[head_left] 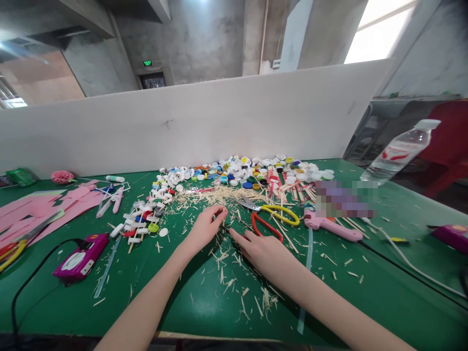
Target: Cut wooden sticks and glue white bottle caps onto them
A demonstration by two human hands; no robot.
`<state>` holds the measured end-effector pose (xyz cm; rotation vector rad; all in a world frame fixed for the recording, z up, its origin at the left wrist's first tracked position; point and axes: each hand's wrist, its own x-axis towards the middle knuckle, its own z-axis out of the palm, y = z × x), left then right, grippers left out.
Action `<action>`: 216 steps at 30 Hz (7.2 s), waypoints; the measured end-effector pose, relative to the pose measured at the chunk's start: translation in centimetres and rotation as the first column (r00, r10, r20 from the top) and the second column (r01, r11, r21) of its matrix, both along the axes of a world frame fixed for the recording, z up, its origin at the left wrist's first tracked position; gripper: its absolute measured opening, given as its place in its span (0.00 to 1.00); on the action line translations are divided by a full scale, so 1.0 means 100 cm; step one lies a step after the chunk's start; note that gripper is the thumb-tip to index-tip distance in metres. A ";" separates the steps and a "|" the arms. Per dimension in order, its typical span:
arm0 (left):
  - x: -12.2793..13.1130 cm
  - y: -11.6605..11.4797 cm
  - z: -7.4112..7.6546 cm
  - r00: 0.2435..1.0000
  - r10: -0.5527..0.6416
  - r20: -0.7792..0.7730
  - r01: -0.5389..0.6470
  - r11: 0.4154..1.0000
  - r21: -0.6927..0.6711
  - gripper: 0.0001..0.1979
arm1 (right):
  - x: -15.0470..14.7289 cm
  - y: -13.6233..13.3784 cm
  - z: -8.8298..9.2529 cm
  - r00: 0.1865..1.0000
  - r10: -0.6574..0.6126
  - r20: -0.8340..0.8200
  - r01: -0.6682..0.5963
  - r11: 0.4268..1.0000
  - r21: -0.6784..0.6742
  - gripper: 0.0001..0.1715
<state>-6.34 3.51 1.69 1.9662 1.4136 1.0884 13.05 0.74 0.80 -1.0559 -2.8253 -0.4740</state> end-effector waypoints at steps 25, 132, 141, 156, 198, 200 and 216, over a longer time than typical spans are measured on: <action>-0.001 0.002 -0.002 0.999 -0.024 -0.046 0.026 0.999 0.046 0.10 | 0.009 0.010 0.013 0.994 0.092 -0.053 -0.093 0.996 -0.011 0.25; -0.002 0.000 -0.001 0.998 0.021 -0.059 -0.017 0.998 0.058 0.10 | 0.005 0.020 0.015 0.994 0.078 -0.071 -0.090 0.979 -0.182 0.26; -0.004 0.003 -0.005 0.996 0.023 -0.086 -0.014 0.995 0.098 0.09 | 0.006 0.021 0.010 0.994 0.100 -0.034 -0.098 0.994 0.040 0.29; -0.005 0.003 -0.005 0.994 0.015 -0.104 -0.003 0.993 0.120 0.09 | 0.005 0.020 0.008 0.994 0.097 -0.049 -0.099 0.993 -0.058 0.26; -0.003 0.003 -0.011 0.979 0.082 -0.186 -0.041 0.976 0.212 0.10 | 0.027 0.026 0.044 0.974 -0.070 -0.215 -0.005 0.944 -0.329 0.24; -0.003 0.002 -0.011 0.979 0.072 -0.190 -0.030 0.976 0.218 0.10 | 0.030 0.029 0.044 0.965 -0.141 -0.219 0.083 0.963 -0.255 0.25; 0.000 -0.009 0.000 0.999 0.014 0.051 -0.023 0.987 0.162 0.10 | 0.014 0.037 0.018 0.987 -0.111 -0.116 0.088 0.978 -0.188 0.30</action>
